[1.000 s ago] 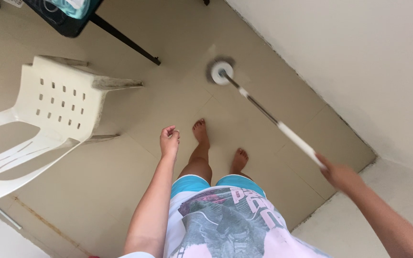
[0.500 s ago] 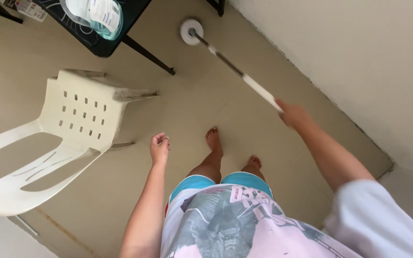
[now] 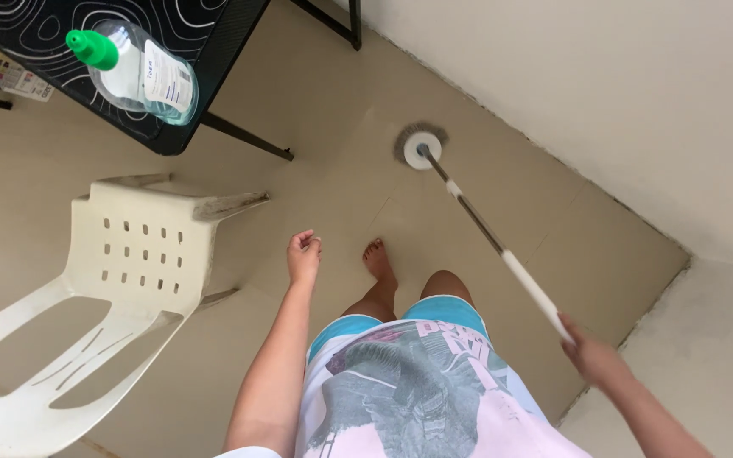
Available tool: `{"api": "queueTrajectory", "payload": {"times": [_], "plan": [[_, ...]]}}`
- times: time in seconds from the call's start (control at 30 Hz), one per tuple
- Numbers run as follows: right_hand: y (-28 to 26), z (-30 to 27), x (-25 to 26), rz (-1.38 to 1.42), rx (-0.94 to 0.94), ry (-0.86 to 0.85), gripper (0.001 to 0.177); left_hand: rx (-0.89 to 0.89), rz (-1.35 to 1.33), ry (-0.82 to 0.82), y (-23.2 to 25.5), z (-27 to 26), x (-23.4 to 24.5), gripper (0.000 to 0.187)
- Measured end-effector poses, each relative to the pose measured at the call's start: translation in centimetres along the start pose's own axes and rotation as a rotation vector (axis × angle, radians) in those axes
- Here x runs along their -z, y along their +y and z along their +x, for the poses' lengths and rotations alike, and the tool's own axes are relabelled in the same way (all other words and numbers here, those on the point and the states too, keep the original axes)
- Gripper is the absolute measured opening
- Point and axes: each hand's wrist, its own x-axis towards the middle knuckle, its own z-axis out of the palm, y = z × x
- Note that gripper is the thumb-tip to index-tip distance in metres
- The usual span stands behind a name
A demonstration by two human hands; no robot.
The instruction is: Mop the tiled floor using a spin mop and cleaning solution.
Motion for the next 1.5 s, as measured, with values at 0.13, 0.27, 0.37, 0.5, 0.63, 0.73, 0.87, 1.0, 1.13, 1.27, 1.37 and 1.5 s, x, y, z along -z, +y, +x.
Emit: {"api": "queueTrajectory", "payload": {"times": [0.13,0.27,0.37,0.5,0.63,0.73,0.87,1.0,1.13,1.27,1.37,1.5], "plan": [[-7.4,11.2,6.9,0.044,0.112,0.129,0.067,-0.024,0.055,-0.01,-0.3,-0.3,0.1,0.03],[-17.2,17.4,14.6,-0.006,0.139,0.138,0.073,-0.049,0.076,-0.002,-1.5,-0.7,1.9,0.029],[-22.3,16.3,17.9,0.06,0.108,0.105,0.069,-0.018,0.063,0.05,-2.6,-1.0,3.5,0.029],[-17.8,16.1,11.6,0.155,0.067,0.093,0.072,0.007,-0.072,0.033,-4.7,-0.8,4.1,0.03],[-8.4,9.1,-0.2,0.047,0.14,0.129,0.072,0.057,0.11,0.062,-3.4,-1.5,3.9,0.031],[-4.6,-1.3,-3.5,0.076,-0.141,-0.239,0.072,0.009,-0.075,0.019,-4.7,0.0,3.3,0.033],[-1.7,-5.6,-6.1,0.021,-0.056,-0.197,0.074,0.035,0.016,0.062,-2.0,-1.3,3.0,0.032],[-6.6,-1.1,-2.3,0.007,-0.006,-0.129,0.073,0.021,0.043,0.058,-1.4,-2.2,3.8,0.031],[-17.7,9.2,6.3,0.057,0.052,-0.054,0.069,0.036,0.058,0.066,-2.7,-2.6,5.0,0.031],[-28.6,22.1,13.8,0.037,0.263,0.086,0.069,0.022,0.097,0.122,-3.5,-3.5,6.5,0.03],[-36.4,23.2,19.5,-0.013,0.391,0.187,0.069,0.033,0.067,0.153,-3.1,-4.5,7.1,0.03],[-38.7,21.7,19.5,0.074,0.277,0.111,0.068,0.049,0.074,0.17,-3.7,-4.9,7.8,0.03]]}}
